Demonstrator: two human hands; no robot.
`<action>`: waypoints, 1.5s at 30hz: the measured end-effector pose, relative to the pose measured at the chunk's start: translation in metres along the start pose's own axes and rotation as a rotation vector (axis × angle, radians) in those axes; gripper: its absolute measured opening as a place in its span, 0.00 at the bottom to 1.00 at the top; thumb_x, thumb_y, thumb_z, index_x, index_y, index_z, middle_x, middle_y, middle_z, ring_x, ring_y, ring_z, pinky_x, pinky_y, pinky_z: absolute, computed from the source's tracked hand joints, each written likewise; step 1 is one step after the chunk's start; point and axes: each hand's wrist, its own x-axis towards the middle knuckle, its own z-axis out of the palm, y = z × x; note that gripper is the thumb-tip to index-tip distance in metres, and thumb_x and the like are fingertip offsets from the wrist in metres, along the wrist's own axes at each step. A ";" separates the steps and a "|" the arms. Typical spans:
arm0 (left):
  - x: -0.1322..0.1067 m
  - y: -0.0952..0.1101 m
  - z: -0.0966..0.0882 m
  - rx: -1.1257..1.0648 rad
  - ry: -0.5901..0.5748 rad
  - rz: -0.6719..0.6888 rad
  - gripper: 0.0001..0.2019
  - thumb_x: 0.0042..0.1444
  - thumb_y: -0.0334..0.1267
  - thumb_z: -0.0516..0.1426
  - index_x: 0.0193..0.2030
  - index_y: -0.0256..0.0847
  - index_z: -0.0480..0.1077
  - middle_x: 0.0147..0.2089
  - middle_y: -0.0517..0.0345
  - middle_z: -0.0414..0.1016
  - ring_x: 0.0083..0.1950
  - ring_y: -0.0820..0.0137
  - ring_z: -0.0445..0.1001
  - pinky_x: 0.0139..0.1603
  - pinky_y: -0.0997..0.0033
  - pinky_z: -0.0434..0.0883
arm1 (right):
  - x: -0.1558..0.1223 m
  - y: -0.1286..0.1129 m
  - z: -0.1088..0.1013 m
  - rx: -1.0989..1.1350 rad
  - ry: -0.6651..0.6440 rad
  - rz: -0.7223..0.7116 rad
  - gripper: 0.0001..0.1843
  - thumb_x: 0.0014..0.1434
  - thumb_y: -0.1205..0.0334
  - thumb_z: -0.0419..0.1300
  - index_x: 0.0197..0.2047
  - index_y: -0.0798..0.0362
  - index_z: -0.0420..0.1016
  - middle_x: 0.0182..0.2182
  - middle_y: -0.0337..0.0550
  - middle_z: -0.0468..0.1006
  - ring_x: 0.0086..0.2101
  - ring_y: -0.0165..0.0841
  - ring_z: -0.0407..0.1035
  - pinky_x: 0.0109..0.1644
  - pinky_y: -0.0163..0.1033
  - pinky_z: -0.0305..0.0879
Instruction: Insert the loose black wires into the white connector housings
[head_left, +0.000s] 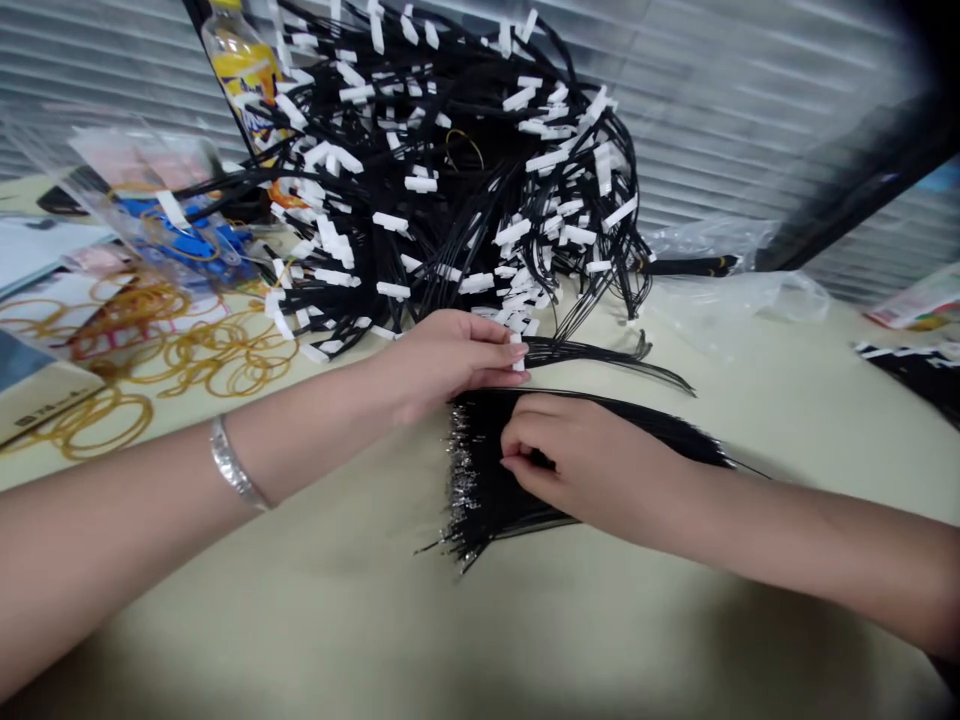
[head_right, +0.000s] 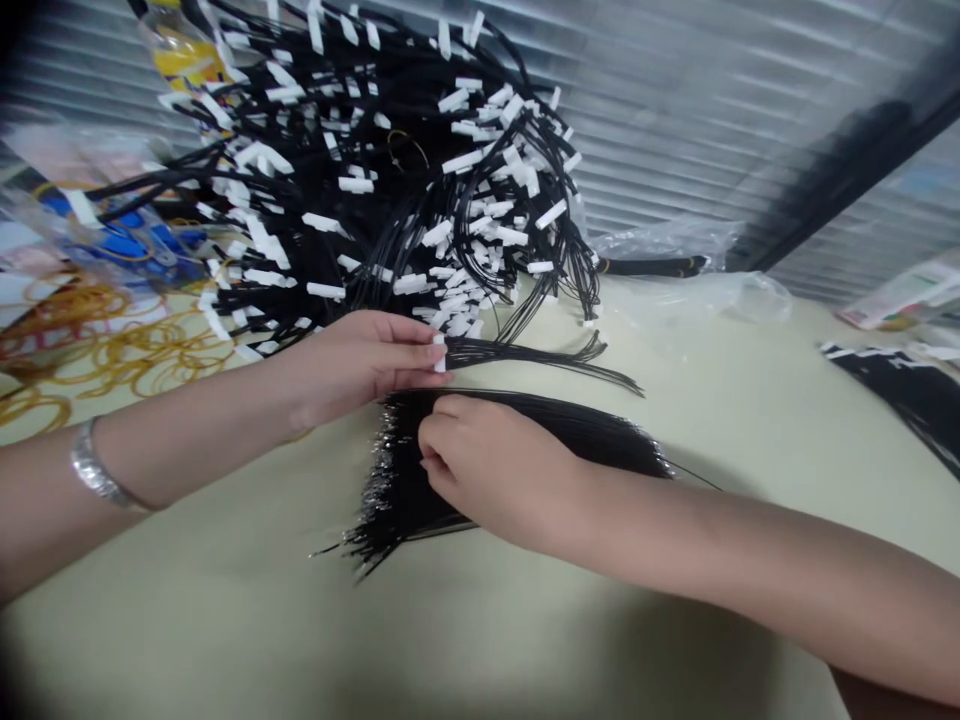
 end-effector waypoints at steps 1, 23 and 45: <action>0.000 0.000 0.000 0.009 -0.003 0.000 0.05 0.48 0.28 0.61 0.31 0.29 0.69 0.29 0.60 0.70 0.31 0.78 0.74 0.46 0.74 0.72 | -0.001 -0.001 -0.001 0.026 -0.016 0.015 0.06 0.55 0.69 0.54 0.30 0.57 0.72 0.29 0.38 0.70 0.29 0.24 0.62 0.34 0.32 0.59; -0.005 0.007 0.004 0.041 -0.069 0.052 0.04 0.49 0.27 0.59 0.29 0.27 0.68 0.27 0.60 0.69 0.30 0.78 0.73 0.38 0.78 0.71 | 0.001 0.006 0.003 0.035 -0.021 -0.002 0.10 0.58 0.64 0.54 0.38 0.55 0.76 0.35 0.42 0.72 0.36 0.29 0.65 0.43 0.36 0.63; -0.005 0.008 0.004 0.065 -0.054 0.002 0.04 0.48 0.27 0.60 0.31 0.29 0.69 0.27 0.59 0.70 0.29 0.78 0.73 0.39 0.75 0.71 | 0.007 0.006 0.001 0.255 -0.067 0.085 0.08 0.57 0.63 0.57 0.37 0.52 0.77 0.35 0.38 0.74 0.35 0.26 0.65 0.40 0.33 0.59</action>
